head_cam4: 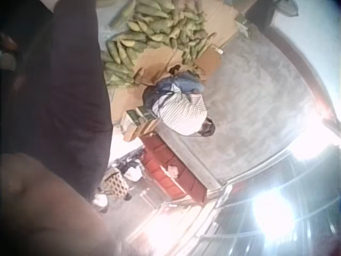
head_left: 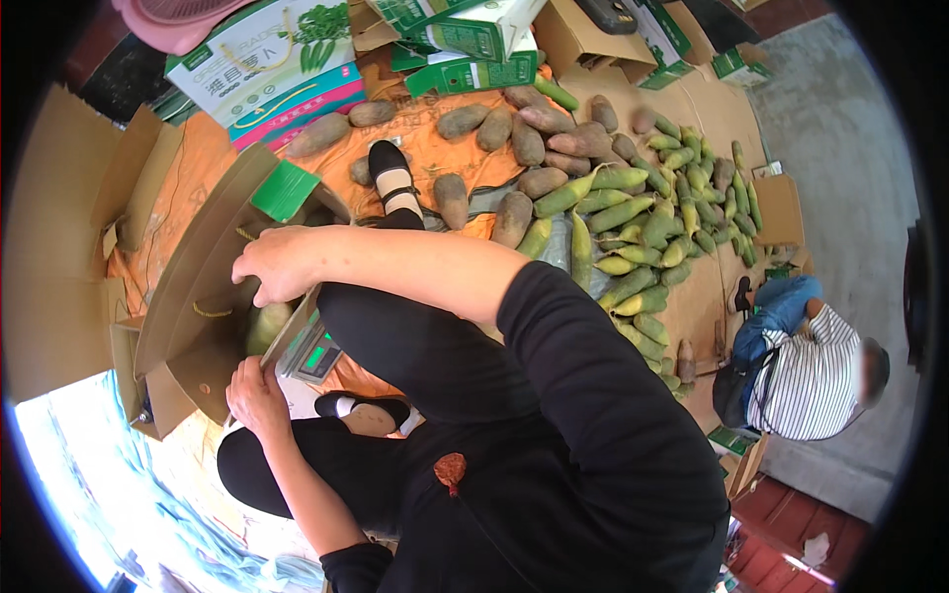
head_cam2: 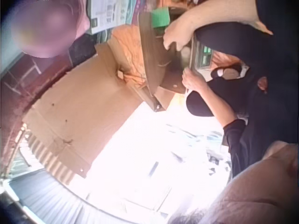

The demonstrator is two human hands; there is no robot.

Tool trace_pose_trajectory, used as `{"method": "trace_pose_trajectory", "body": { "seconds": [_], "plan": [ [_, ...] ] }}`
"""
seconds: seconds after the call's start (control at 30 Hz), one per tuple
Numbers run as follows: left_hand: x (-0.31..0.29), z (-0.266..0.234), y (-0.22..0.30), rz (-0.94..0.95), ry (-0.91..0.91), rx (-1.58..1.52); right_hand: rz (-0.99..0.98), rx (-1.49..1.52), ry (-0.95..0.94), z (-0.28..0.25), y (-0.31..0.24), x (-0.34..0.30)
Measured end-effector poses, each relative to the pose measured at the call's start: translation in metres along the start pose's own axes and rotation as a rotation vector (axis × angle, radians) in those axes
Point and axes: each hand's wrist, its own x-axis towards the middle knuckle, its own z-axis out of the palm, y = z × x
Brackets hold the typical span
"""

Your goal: Sorting green gourds from a pile on the floor into a box and weighing it.

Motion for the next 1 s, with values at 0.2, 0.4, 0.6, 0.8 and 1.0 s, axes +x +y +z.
{"method": "trace_pose_trajectory", "body": {
  "seconds": [0.2,0.4,0.6,0.8,1.0],
  "plan": [
    [-0.001,0.003,0.0,-0.05,-0.004,-0.005,-0.079,0.737,0.669,0.016,0.085,-0.083],
    [0.0,0.004,0.003,-0.055,-0.01,0.009,0.917,0.58,0.805,0.136,0.233,-0.236],
    [-0.002,0.007,0.003,-0.056,0.009,0.05,1.497,0.57,0.742,0.254,0.304,-0.362],
    [-0.001,0.007,0.005,-0.043,0.044,0.025,1.618,0.994,0.899,0.231,0.31,-0.358],
    [0.001,0.006,0.007,-0.064,0.029,0.016,1.689,1.056,1.046,0.211,0.333,-0.324]
  ]
}}
